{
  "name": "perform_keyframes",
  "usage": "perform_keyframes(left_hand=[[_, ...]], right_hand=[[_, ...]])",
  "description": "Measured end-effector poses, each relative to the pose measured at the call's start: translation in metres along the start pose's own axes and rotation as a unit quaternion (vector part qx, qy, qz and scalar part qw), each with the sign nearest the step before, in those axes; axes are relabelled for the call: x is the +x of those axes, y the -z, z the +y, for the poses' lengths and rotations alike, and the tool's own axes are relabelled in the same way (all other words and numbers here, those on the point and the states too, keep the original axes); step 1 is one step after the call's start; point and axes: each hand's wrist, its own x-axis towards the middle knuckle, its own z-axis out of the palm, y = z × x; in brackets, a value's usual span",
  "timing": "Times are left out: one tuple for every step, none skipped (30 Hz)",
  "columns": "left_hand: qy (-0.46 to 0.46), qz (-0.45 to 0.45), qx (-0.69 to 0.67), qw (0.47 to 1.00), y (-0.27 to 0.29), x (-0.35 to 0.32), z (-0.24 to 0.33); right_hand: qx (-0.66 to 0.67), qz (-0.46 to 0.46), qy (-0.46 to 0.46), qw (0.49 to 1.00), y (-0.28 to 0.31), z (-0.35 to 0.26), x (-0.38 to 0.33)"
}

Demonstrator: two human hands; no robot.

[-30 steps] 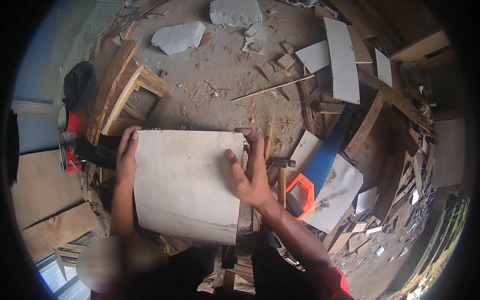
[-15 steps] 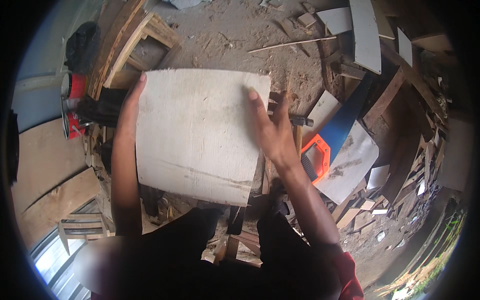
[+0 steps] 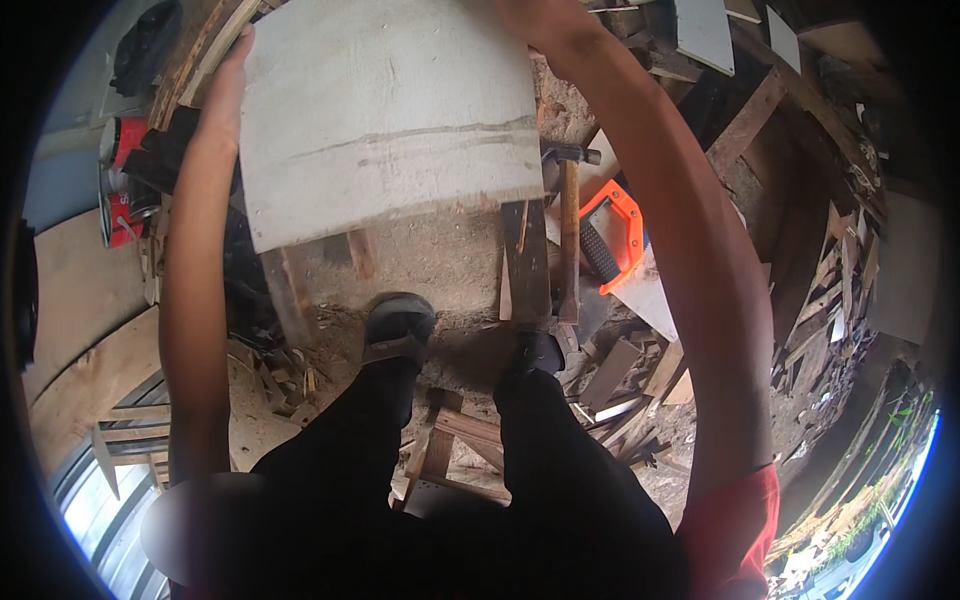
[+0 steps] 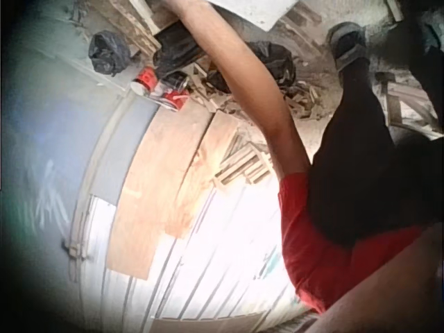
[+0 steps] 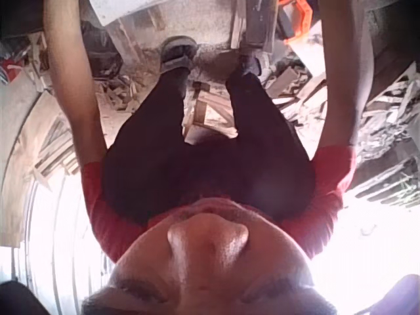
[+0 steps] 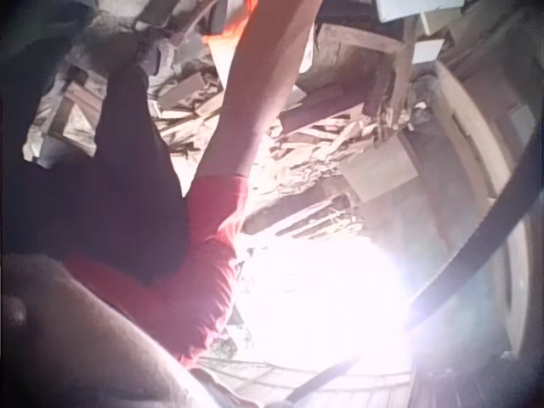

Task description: The person assembles a small wooden box by hammering nails into a white wooden panel. They use a hammer to drive nails and a hand saw to cut wood pieces. The person repeatedly picks up nails and hammers them into the panel.

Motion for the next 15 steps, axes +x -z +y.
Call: perform_keyframes(left_hand=[[-0.004,-0.01,0.005,1.0,-0.015,0.003,-0.003],[-0.006,-0.018,0.012,1.0,-0.034,0.0,-0.006],[-0.005,-0.018,0.024,1.0,-0.039,-0.005,-0.01],[0.004,-0.024,0.031,0.999,-0.038,-0.007,-0.012],[0.012,-0.026,0.039,0.999,-0.031,-0.006,-0.015],[0.016,-0.034,0.046,0.998,-0.031,0.0,-0.012],[0.019,-0.042,0.051,0.998,-0.031,0.006,-0.01],[0.011,-0.068,0.029,0.997,-0.052,0.017,-0.013],[0.005,-0.06,0.023,0.998,-0.042,0.02,-0.019],[0.0,-0.053,0.016,0.998,-0.033,0.023,-0.025],[0.037,-0.098,-0.058,0.993,-0.006,0.051,-0.039],[0.07,-0.128,-0.129,0.981,0.044,0.089,-0.053],[0.104,-0.176,-0.206,0.957,0.067,0.11,-0.062],[0.095,-0.186,-0.192,0.959,0.058,0.11,-0.07],[0.073,-0.156,-0.156,0.973,0.022,0.096,-0.068]], right_hand=[[-0.001,-0.007,0.006,1.0,0.003,0.006,0.003],[-0.002,-0.013,0.01,1.0,0.007,0.011,0.007],[0.002,-0.027,0.017,0.999,0.008,0.009,0.014],[0.004,-0.037,0.025,0.999,0.01,0.009,0.018],[0.007,-0.049,0.033,0.998,0.01,0.008,0.024],[0.009,-0.054,0.039,0.998,0.014,0.009,0.028],[0.013,-0.06,0.044,0.997,0.016,0.012,0.03],[0.01,-0.041,0.037,0.998,0.032,0.027,0.027],[0.023,-0.038,0.057,0.997,0.019,0.031,0.026],[0.038,0.033,0.123,0.991,-0.009,0.045,0.014],[0.053,0.099,0.193,0.975,-0.031,0.043,0.002],[0.086,0.04,0.134,0.986,-0.044,0.031,-0.007],[-0.042,0.197,0.105,0.974,-0.059,0.037,-0.015],[-0.001,0.154,0.09,0.984,-0.058,0.035,-0.039],[0.035,0.122,0.066,0.99,-0.049,0.036,-0.062]])
